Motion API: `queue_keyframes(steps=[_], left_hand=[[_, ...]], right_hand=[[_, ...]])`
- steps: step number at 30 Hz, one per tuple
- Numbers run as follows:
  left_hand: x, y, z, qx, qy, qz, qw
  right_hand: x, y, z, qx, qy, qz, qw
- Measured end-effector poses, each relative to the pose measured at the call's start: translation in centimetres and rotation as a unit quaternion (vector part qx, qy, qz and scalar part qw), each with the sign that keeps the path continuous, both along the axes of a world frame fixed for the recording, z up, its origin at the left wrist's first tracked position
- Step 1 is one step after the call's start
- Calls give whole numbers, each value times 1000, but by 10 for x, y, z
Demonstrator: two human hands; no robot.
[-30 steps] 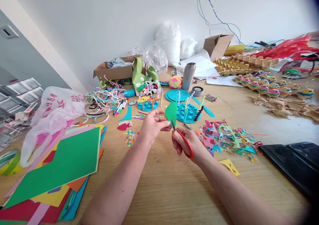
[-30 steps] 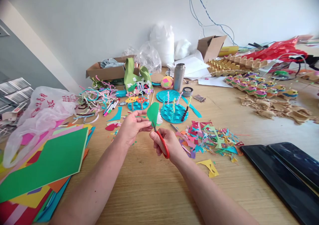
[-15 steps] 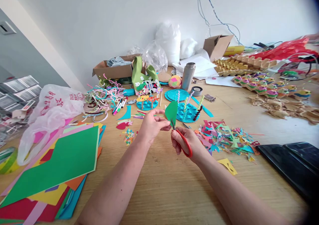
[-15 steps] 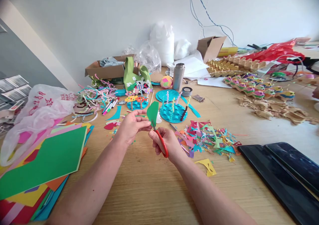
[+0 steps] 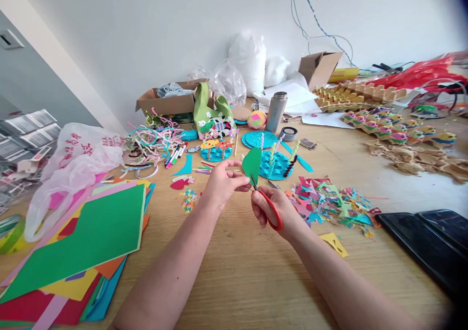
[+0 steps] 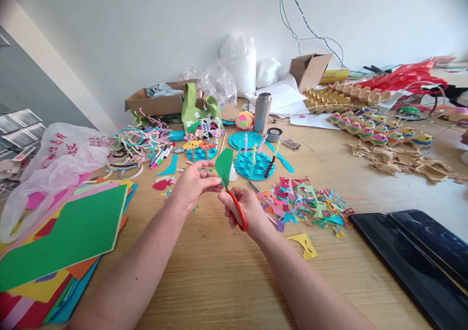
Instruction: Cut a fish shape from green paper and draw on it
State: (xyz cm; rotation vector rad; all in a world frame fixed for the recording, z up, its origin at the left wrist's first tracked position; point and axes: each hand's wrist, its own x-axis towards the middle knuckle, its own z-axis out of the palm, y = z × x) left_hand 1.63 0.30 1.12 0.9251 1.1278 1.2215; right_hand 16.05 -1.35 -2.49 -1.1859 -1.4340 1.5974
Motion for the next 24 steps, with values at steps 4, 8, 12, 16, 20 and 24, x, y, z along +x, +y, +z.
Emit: queue_keyframes(steps=[4, 8, 12, 16, 20, 24], left_hand=[[0, 1, 0, 6, -6, 8, 1000], [-1, 2, 1, 10, -2, 20, 1000], [-2, 2, 1, 12, 6, 14, 1000], [-3, 2, 0, 16, 13, 8, 1000], [-4, 2, 3, 10, 27, 10, 1000], [-4, 1, 6, 4, 39, 10, 999]], right_hand=[[1, 0, -4, 0, 10, 7, 1000], [1, 1, -8, 2, 10, 19, 1000], [1, 0, -5, 13, 7, 32, 999], [1, -1, 1, 22, 10, 35, 999], [0, -1, 3, 17, 10, 30, 999], [1, 0, 0, 11, 10, 33, 999]])
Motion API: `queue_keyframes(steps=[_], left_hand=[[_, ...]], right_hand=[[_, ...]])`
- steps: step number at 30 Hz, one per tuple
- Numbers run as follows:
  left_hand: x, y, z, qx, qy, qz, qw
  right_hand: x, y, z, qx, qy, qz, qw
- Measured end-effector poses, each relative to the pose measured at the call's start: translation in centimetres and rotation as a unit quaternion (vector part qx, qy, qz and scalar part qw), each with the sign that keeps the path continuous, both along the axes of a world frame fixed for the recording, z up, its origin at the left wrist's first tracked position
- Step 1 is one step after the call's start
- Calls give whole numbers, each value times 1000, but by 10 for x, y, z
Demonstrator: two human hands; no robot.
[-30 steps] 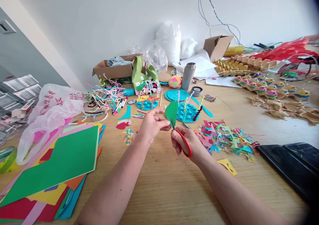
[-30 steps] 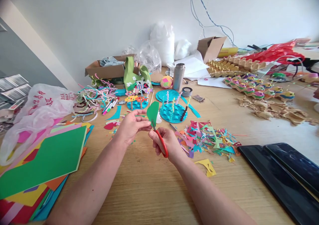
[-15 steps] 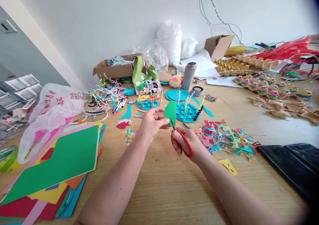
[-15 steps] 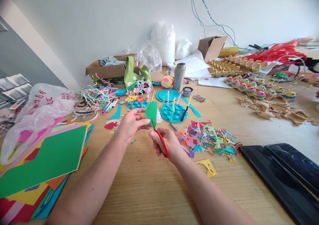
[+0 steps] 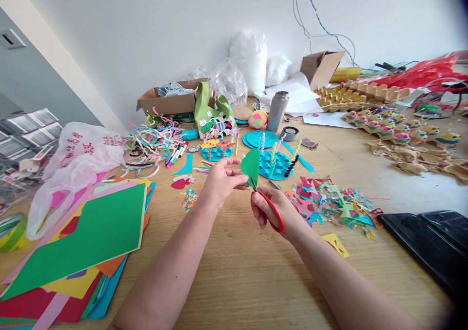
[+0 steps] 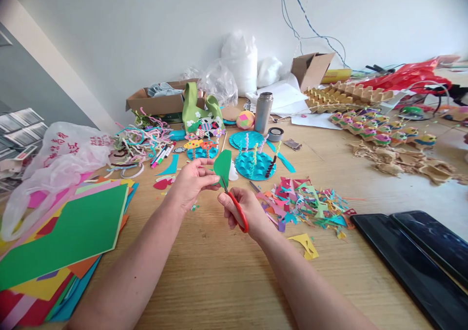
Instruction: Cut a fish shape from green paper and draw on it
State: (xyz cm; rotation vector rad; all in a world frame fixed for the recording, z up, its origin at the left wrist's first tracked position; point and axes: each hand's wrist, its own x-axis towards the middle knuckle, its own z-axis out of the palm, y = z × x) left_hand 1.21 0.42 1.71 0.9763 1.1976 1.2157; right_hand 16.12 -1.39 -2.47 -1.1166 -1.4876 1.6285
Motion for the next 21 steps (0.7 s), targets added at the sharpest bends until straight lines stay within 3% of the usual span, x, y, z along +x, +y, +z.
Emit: queue_keyframes(steps=[21], left_hand=[[0, 0, 0, -5, -2, -1, 1000]], right_hand=[[1, 2, -4, -14, 7, -6, 1000]])
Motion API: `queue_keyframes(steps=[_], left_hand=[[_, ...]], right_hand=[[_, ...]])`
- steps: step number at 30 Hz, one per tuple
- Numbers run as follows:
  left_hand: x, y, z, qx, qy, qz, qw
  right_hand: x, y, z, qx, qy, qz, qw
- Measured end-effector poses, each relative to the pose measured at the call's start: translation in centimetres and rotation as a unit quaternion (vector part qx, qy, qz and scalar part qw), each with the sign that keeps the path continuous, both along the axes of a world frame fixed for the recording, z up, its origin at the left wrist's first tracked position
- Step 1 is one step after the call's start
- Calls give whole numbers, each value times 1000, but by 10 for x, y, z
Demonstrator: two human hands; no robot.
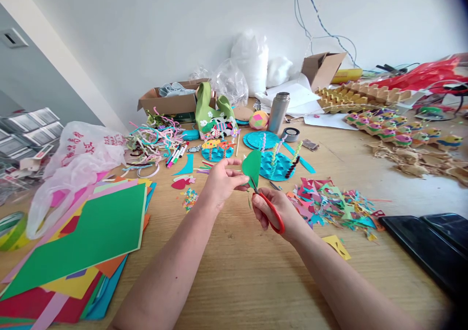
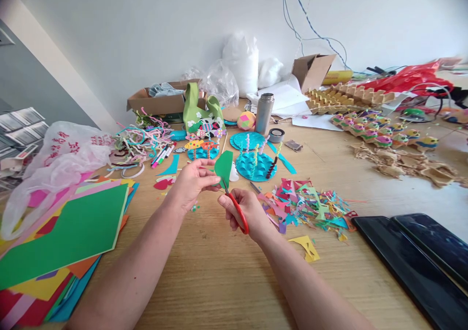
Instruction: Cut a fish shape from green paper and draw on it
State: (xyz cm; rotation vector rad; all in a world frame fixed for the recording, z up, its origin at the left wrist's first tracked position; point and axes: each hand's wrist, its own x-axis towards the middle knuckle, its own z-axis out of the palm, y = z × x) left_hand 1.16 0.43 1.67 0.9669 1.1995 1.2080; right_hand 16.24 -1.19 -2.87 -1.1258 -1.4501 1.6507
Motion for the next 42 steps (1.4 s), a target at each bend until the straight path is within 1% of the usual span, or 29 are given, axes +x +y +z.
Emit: queue_keyframes(steps=[22, 33, 38, 42], left_hand=[[-1, 0, -1, 0, -28, -9, 1000], [-3, 0, -4, 5, -37, -23, 999], [-3, 0, -5, 22, -35, -14, 999], [-2, 0, -3, 9, -31, -28, 999]], right_hand=[[-1, 1, -5, -6, 23, 7, 1000], [0, -2, -1, -5, -4, 3, 1000], [0, -2, 0, -5, -2, 7, 1000], [0, -2, 0, -5, 8, 13, 1000]])
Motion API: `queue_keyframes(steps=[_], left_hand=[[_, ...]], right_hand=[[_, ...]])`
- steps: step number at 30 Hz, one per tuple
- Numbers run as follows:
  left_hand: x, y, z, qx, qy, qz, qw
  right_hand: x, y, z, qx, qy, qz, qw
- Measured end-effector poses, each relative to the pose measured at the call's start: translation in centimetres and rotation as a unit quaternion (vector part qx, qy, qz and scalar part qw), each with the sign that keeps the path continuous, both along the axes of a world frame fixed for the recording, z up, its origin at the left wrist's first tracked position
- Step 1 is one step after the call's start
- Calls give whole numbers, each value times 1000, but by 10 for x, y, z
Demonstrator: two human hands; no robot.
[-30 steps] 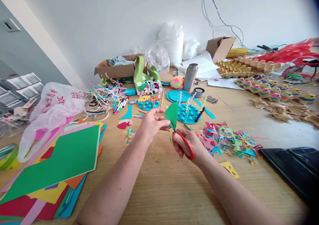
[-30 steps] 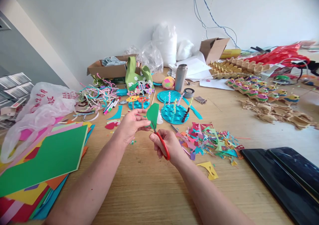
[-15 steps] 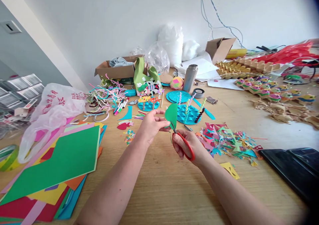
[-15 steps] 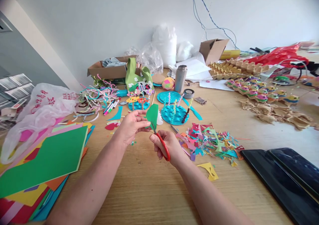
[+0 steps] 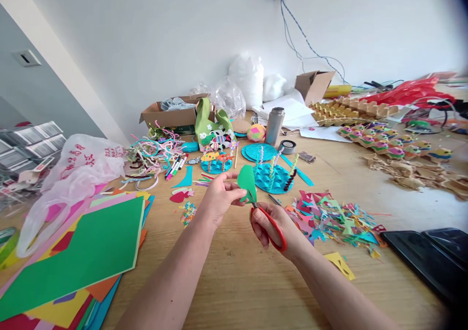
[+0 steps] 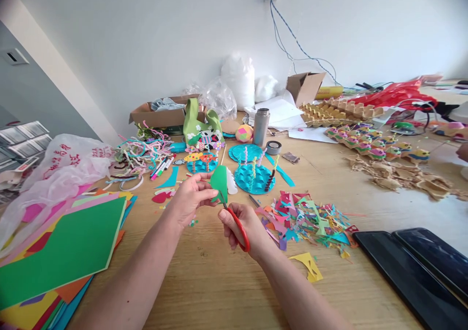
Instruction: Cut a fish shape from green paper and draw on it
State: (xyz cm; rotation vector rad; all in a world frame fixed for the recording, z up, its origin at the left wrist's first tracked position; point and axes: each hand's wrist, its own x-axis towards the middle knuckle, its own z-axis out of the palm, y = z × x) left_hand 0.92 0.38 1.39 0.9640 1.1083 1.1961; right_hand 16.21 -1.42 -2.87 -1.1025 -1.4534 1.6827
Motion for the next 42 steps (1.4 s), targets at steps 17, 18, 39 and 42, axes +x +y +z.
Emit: queue_keyframes(steps=[17, 18, 39, 42], left_hand=[[0, 0, 0, 8, -31, -16, 999], [0, 0, 1, 7, -33, -18, 999], [0, -3, 6, 23, 30, -25, 999], [-2, -3, 6, 19, 33, -31, 999]], right_hand=[[0, 0, 1, 9, 21, 14, 1000], [0, 0, 1, 11, 21, 12, 1000], [2, 1, 4, 30, -7, 22, 999], [2, 1, 5, 34, -6, 27, 999]])
